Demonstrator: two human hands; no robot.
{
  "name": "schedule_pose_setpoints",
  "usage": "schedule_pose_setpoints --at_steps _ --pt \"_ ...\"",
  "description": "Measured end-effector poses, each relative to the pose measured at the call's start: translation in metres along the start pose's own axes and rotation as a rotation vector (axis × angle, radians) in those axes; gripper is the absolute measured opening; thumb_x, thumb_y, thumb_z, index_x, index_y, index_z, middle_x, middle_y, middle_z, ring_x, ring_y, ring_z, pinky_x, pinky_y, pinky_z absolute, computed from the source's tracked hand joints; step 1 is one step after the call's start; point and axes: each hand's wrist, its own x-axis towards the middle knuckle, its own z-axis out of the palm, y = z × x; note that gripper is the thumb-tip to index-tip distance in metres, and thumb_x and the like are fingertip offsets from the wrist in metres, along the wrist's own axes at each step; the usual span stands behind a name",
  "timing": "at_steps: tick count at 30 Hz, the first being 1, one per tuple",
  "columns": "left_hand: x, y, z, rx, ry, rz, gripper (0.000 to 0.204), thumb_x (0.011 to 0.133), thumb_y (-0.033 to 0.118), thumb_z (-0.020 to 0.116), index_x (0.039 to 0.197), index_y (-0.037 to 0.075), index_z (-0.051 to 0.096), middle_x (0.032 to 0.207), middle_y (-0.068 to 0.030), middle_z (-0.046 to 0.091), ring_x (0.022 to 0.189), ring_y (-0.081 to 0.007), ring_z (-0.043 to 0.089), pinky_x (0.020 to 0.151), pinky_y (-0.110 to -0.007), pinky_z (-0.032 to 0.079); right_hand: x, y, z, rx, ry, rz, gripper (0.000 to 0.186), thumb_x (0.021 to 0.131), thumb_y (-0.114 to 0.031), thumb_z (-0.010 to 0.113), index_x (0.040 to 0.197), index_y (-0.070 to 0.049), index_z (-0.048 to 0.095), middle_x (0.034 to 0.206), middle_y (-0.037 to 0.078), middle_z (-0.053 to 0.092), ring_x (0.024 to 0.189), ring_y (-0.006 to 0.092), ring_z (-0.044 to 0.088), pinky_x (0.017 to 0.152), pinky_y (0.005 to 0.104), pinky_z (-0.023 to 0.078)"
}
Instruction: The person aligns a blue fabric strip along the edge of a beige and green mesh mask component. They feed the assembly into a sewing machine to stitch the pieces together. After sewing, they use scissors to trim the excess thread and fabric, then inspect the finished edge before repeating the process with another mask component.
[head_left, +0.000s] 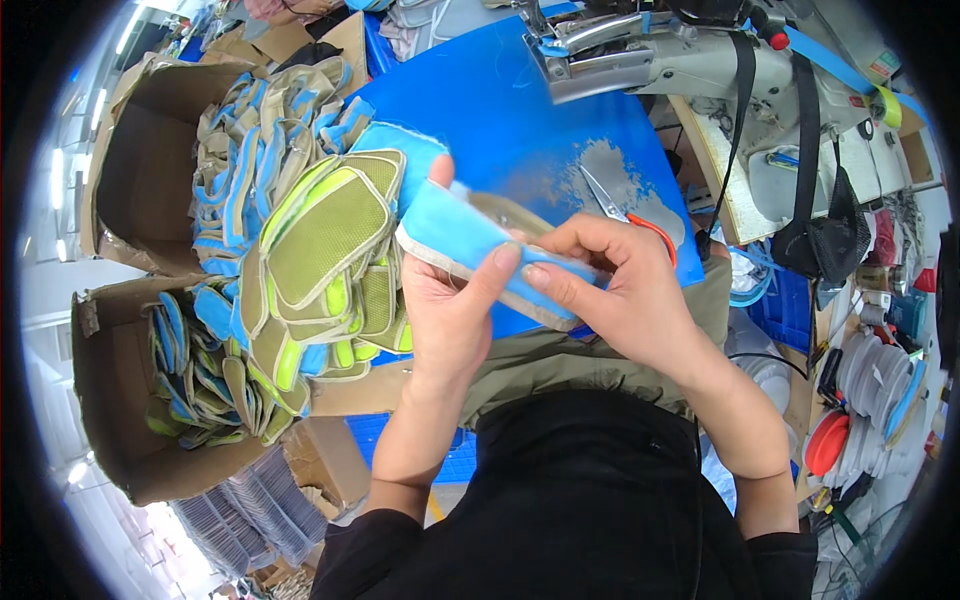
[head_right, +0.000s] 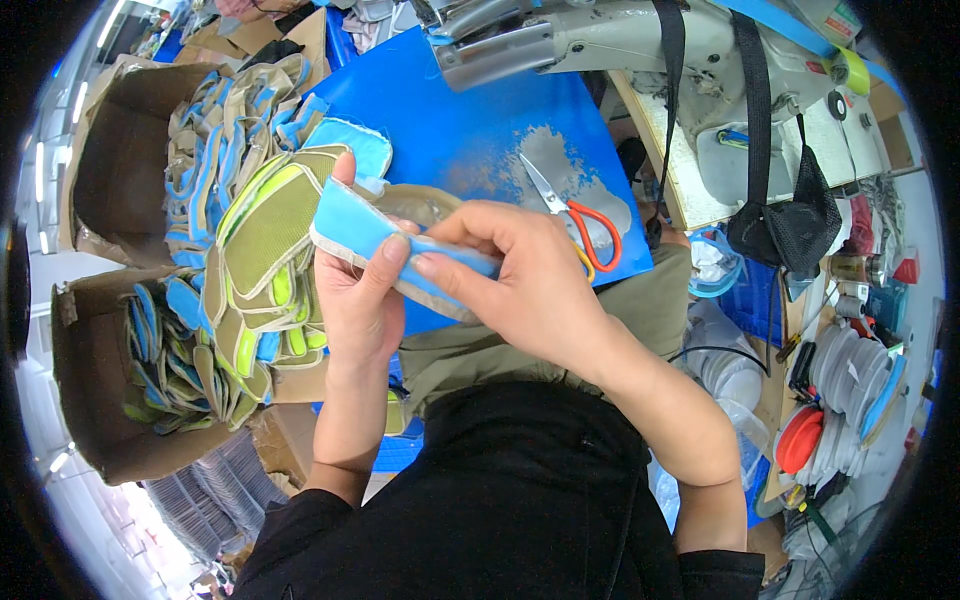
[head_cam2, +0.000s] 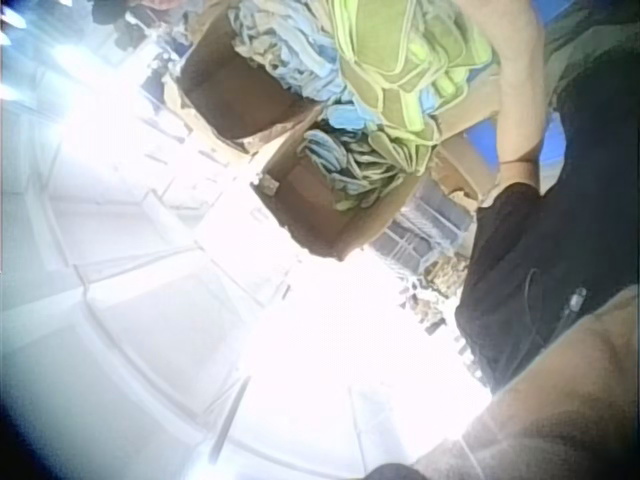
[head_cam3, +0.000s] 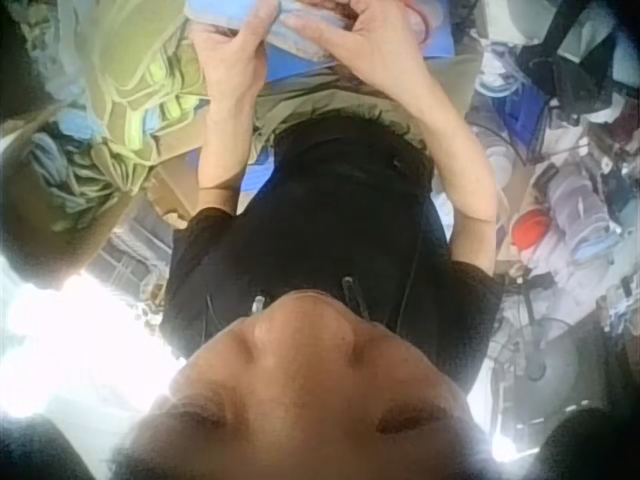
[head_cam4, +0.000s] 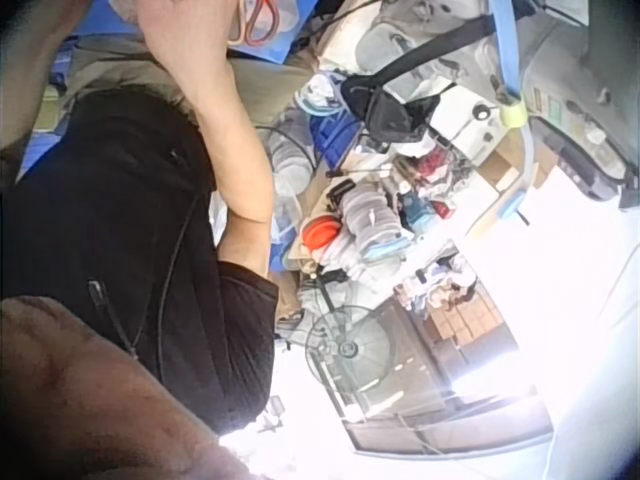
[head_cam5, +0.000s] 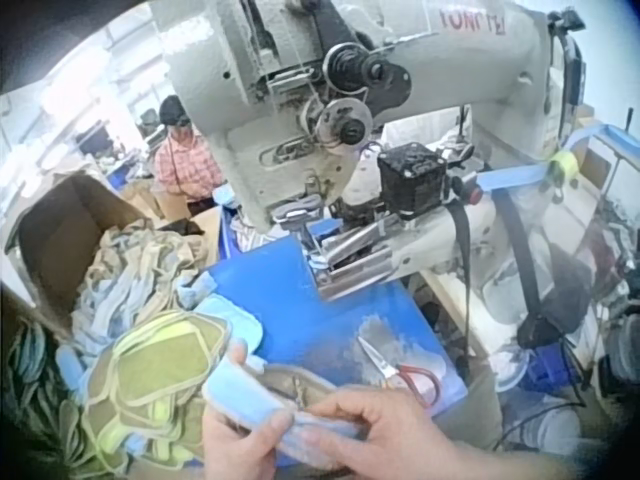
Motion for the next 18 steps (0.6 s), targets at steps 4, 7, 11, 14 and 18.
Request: schedule_pose_setpoints --at_steps 4,7,11,14,18 --pt "0.0001 0.0001 0.0000 -0.018 -0.008 -0.034 0.090 0.086 -0.007 0.076 0.162 0.002 0.030 0.124 -0.0039 0.062 0.109 -0.0117 0.063 0.098 -0.030 0.052 -0.0026 -0.0070 -0.0033 -0.006 -0.017 0.084 0.018 0.092 -0.014 0.079 0.094 0.001 0.070 0.081 0.004 0.069 0.073 0.0065 0.058 0.063 0.0274 0.048" --pt "0.0002 -0.0047 -0.0019 -0.017 0.003 -0.036 0.090 0.086 -0.007 0.076 0.162 0.002 0.030 0.122 -0.0032 0.062 0.107 -0.0106 0.062 0.097 -0.029 0.051 -0.0035 -0.0070 -0.0014 0.016 0.008 0.103 0.017 0.091 -0.013 0.080 0.094 0.001 0.070 0.077 0.006 0.068 0.071 0.0078 0.057 0.063 0.0297 0.047" --pt "0.0009 -0.0066 -0.0015 -0.001 0.021 -0.042 0.089 0.086 -0.007 0.076 0.162 0.002 0.031 0.120 -0.0023 0.062 0.106 -0.0093 0.061 0.096 -0.028 0.051 -0.0036 -0.0046 -0.0021 0.000 0.002 0.088 0.018 0.091 -0.014 0.080 0.094 0.001 0.070 0.078 0.005 0.069 0.072 0.0061 0.056 0.063 0.0282 0.047" --pt "0.0013 -0.0071 -0.0010 -0.006 0.010 -0.047 0.088 0.086 -0.007 0.076 0.162 0.002 0.032 0.120 -0.0017 0.062 0.106 -0.0086 0.061 0.095 -0.027 0.051 -0.0029 -0.0052 -0.0018 0.066 -0.030 0.061 0.014 0.097 -0.013 0.076 0.095 -0.001 0.069 0.085 -0.003 0.067 0.076 0.0012 0.057 0.061 0.0207 0.047" --pt "0.0007 -0.0066 -0.0024 -0.008 -0.009 -0.060 0.087 0.086 -0.007 0.076 0.162 0.003 0.033 0.120 -0.0013 0.062 0.106 -0.0086 0.061 0.095 -0.027 0.051 -0.0012 -0.0027 -0.0039 0.124 -0.054 0.098 0.015 0.098 -0.014 0.076 0.095 -0.001 0.069 0.085 -0.004 0.066 0.077 0.0012 0.056 0.066 0.0209 0.046"
